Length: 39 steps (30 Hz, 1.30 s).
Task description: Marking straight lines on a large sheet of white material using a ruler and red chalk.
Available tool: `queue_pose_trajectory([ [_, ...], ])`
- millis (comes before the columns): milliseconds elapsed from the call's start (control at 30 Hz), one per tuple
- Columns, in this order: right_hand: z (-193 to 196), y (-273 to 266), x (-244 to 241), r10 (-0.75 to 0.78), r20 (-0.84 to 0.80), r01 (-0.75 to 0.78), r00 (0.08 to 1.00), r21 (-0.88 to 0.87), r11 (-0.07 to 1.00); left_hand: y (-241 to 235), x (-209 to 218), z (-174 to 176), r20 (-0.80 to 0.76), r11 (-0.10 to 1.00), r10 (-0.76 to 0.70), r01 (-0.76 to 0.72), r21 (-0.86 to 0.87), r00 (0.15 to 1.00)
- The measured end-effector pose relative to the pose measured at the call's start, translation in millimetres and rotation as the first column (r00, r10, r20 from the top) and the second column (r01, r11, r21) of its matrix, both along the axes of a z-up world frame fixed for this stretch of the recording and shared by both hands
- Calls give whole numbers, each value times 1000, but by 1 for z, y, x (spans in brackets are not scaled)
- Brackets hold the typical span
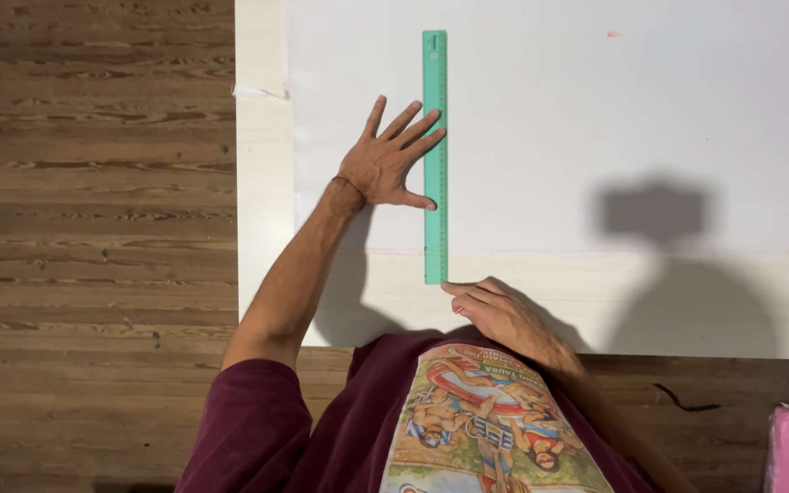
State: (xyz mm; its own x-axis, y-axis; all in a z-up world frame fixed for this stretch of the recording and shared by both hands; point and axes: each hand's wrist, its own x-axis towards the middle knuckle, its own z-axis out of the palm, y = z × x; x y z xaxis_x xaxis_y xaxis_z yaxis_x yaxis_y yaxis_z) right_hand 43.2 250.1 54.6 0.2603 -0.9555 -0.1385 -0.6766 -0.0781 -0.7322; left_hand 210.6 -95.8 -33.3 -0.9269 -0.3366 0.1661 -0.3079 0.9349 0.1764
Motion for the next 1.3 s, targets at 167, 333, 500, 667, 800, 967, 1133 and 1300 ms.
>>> queue_pose_trajectory([
  [167,-12,3,-1,28,13,-28,1000,5,1000,-1,-1,2,5,999,-1,1,41,1000],
  [333,-14,3,6,8,-51,-12,999,-82,997,-7,2,3,-54,993,-112,114,23,992],
  [500,-25,7,4,3,2,-2,1000,-71,997,-6,2,8,-24,994,-105,106,40,994],
  [667,19,-29,-17,-89,112,83,990,63,995,-4,3,9,-59,994,-109,111,24,992],
  [800,11,-93,-63,-337,167,371,927,-256,893,-6,4,8,-105,994,-107,107,-1,989],
  [967,-10,-223,-105,-517,437,626,736,-146,766,-1,4,8,-129,996,-83,84,4,988],
  [1133,-40,-333,-144,-464,73,449,883,-417,790,1,3,11,-136,998,-64,67,12,989],
  [1300,-64,-366,-153,-345,33,318,938,-476,820,4,2,13,-158,998,-45,50,31,986],
])
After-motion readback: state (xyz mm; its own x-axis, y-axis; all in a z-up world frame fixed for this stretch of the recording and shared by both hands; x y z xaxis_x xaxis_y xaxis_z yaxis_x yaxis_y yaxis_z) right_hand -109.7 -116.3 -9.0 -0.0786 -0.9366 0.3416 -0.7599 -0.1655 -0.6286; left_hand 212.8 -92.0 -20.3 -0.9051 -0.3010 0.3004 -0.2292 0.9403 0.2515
